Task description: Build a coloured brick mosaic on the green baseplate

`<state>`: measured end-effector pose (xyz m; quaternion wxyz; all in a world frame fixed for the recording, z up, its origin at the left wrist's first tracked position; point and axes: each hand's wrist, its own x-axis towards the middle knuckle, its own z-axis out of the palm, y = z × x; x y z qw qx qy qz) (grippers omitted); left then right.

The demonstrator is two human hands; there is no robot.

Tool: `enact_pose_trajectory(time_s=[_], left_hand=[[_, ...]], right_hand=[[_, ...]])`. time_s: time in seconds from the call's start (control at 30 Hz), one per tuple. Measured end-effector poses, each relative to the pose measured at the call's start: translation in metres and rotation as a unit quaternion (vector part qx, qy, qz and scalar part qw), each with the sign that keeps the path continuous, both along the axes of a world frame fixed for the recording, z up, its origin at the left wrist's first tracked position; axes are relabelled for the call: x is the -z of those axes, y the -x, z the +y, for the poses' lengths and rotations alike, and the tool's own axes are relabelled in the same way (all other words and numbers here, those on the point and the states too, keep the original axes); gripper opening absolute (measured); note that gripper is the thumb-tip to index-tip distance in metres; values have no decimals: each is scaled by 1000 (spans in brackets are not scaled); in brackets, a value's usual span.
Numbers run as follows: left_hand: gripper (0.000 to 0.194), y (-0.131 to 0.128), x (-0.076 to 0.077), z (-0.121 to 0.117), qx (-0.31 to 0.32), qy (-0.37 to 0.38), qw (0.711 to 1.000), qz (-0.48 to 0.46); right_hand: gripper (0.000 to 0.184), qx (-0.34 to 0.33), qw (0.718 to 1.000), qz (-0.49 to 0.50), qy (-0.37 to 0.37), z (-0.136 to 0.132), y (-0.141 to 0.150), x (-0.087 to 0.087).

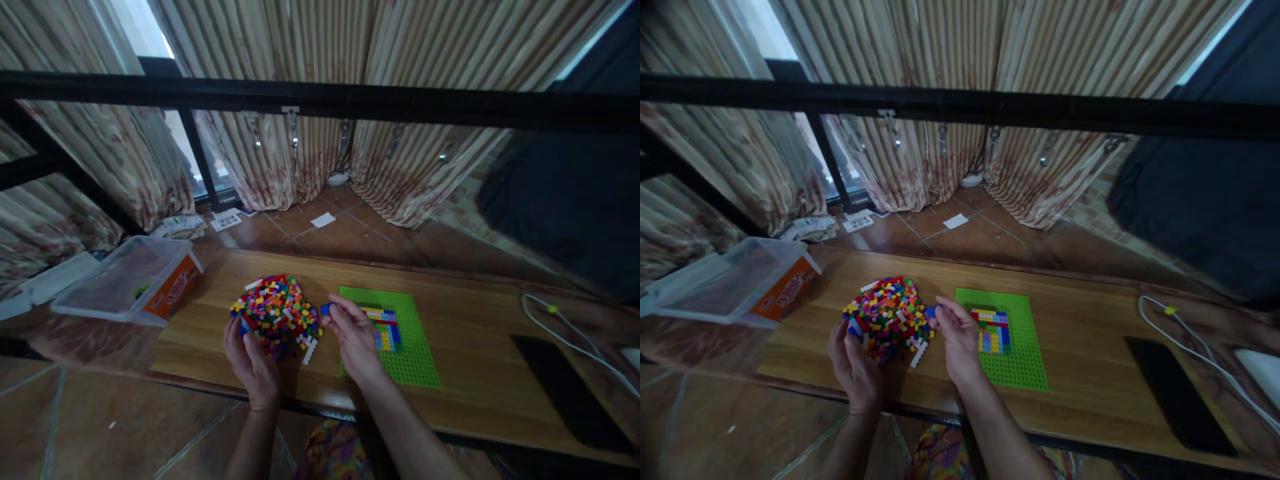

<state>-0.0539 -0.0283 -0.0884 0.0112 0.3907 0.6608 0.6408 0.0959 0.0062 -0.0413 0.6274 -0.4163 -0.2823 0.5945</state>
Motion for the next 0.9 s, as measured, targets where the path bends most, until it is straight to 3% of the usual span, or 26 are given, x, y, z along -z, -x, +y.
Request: enact_pose_trajectory(time_s=[0.1, 0.23, 0.33, 0.43, 0.57, 0.7, 0.9], left_hand=[[41, 2, -4, 2, -8, 5, 999, 49], [41, -4, -15, -5, -6, 19, 994, 107], [43, -22, -23, -19, 55, 36, 979, 193], [39, -47, -25, -30, 148, 90, 938, 299], [34, -62, -19, -26, 154, 173, 899, 371], [30, -51, -13, -19, 126, 207, 893, 380], [30, -46, -14, -22, 123, 188, 900, 374]], right_hand=[[29, 6, 999, -40, -10, -16, -26, 0], [29, 47, 990, -132, -6, -37, -81, 7], [34, 85, 979, -187, 8, -48, -124, 12], [35, 100, 958, -267, 7, -49, -151, 15], [28, 48, 899, -431, -56, -30, -151, 10], [21, -3, 844, -516, -144, -1, -134, 7], [16, -32, 832, -525, -174, 27, -126, 20]])
